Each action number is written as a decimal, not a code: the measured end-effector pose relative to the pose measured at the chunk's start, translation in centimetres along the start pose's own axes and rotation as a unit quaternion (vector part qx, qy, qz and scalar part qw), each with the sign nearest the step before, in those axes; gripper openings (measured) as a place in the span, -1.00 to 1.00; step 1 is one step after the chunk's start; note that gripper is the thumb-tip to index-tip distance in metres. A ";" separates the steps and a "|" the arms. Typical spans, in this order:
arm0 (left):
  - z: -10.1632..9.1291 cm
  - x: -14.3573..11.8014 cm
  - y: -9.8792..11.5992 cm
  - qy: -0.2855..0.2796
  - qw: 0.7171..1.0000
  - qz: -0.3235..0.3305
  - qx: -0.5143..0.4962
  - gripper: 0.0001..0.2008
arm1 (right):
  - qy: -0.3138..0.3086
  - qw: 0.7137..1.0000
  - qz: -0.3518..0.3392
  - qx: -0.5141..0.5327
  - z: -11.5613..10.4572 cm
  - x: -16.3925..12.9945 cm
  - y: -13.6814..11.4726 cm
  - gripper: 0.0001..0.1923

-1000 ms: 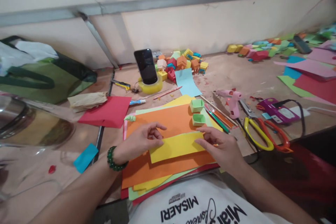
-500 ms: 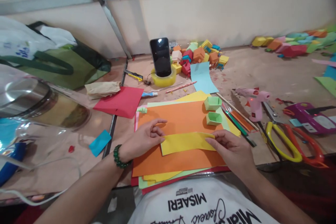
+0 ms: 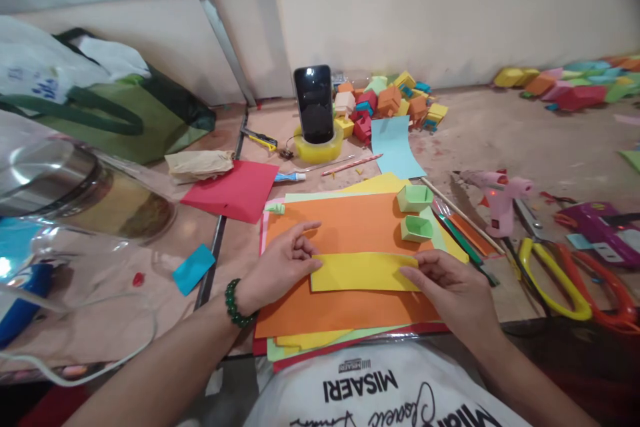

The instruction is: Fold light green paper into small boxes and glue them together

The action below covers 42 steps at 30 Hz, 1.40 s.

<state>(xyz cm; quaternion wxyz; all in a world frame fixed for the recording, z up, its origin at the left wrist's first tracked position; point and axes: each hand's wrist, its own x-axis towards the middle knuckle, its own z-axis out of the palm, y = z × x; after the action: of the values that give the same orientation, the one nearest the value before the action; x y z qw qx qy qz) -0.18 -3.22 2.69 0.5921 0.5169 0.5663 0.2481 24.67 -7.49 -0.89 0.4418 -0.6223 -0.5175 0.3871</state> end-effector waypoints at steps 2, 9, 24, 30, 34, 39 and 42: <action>0.0 -0.3 0.5 0.010 1.000 0.006 0.009 -0.40 | -0.003 1.000 0.006 0.018 0.1 0.2 -0.5 -0.66; -0.4 -0.2 0.2 0.000 0.998 0.024 0.059 -0.39 | -0.037 0.996 0.054 0.059 0.2 0.6 -0.8 -0.63; -0.3 0.2 -1.5 0.005 0.987 0.078 0.138 -0.51 | -0.057 0.997 0.046 0.037 -0.1 0.4 0.7 -0.69; -0.3 0.0 -1.4 0.013 0.971 0.104 0.214 -0.53 | -0.050 0.998 -0.012 -0.043 -0.2 0.5 0.7 -0.70; -0.2 -0.1 -1.4 0.013 0.961 0.108 0.256 -0.55 | -0.061 0.995 -0.013 -0.083 -0.3 0.5 0.6 -0.69; -0.2 -0.4 -1.6 0.015 0.931 0.128 0.342 -0.57 | -0.057 0.989 -0.041 -0.127 0.2 0.4 0.0 -0.73; -0.1 -0.7 -1.9 0.053 0.878 0.196 0.434 -0.57 | -0.048 0.982 -0.065 -0.172 0.5 0.4 0.0 -0.83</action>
<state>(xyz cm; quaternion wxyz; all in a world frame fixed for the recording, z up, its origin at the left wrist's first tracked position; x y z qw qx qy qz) -0.96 -4.41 1.32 0.2167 0.8083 0.5351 0.1152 24.26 -7.03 -1.03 0.3268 -0.6344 -0.6368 0.2919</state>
